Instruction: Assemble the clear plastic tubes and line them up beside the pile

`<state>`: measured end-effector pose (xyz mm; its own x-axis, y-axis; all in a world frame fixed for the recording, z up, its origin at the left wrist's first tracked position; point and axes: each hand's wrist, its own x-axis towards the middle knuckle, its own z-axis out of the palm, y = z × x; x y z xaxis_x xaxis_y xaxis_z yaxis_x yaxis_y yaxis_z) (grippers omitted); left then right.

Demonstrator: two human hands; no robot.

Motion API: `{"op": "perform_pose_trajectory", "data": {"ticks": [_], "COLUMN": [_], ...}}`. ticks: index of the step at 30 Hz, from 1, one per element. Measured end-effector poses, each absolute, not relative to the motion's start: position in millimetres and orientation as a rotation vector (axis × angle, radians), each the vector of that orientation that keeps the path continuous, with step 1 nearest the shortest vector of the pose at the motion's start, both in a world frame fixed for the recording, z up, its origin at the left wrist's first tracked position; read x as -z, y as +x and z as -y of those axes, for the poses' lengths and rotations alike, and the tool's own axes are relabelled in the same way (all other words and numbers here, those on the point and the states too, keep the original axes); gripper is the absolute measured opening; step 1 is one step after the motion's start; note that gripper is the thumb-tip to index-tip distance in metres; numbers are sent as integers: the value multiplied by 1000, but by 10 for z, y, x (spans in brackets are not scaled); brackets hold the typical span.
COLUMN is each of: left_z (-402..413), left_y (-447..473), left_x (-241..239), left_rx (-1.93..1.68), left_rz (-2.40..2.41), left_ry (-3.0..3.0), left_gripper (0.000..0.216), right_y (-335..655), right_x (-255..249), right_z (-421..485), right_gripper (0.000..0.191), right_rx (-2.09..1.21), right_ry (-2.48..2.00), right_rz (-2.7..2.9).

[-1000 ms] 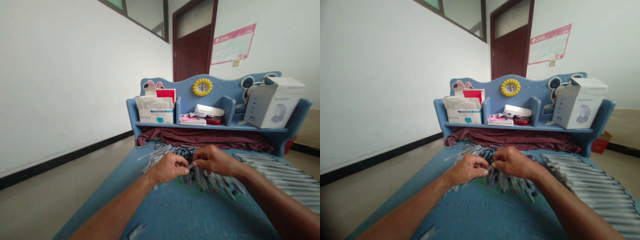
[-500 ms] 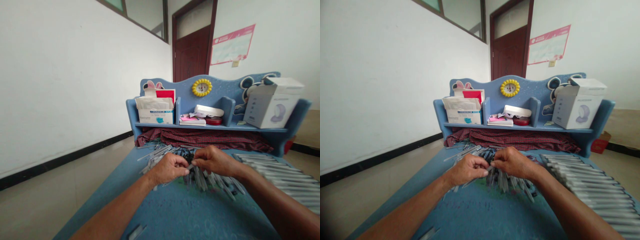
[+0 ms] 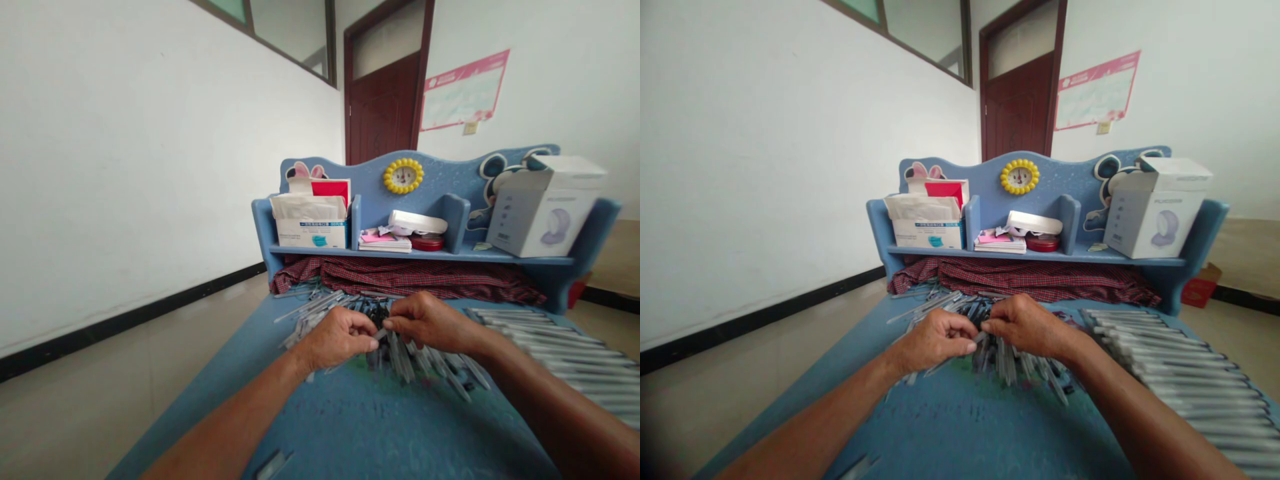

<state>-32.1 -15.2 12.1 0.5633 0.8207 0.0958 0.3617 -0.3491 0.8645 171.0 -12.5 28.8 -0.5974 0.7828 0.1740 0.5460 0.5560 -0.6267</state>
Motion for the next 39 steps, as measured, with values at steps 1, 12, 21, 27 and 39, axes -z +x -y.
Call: {"op": "perform_pose_trajectory", "data": {"ticks": [1, 12, 21, 27, 39], "left_z": [153, 163, 199, 227, 255], "left_y": [-321, -336, -294, -279, -273], "left_x": [-123, -129, -125, -118, -110], "left_rx": [-676, -656, -719, -805, -862], "left_rz": [-956, -947, -1045, -1111, -1120], "left_ry": [1939, 1973, 2146, 2460, 2482], "left_gripper": [24, 20, 11, 4, 3], "right_y": [1709, 1713, 1701, 1706, 1665], "right_x": [-296, -266, -249, -231, -222], "right_z": [126, 123, 112, 92, 103], "right_gripper": [32, 27, 33, 32, 20], "right_rx": [-733, -773, -739, -722, -740], "right_ry": [-1076, -1058, -1086, -1106, -1029], "right_rz": [2357, 2358, 2374, 2373, 2358]}}
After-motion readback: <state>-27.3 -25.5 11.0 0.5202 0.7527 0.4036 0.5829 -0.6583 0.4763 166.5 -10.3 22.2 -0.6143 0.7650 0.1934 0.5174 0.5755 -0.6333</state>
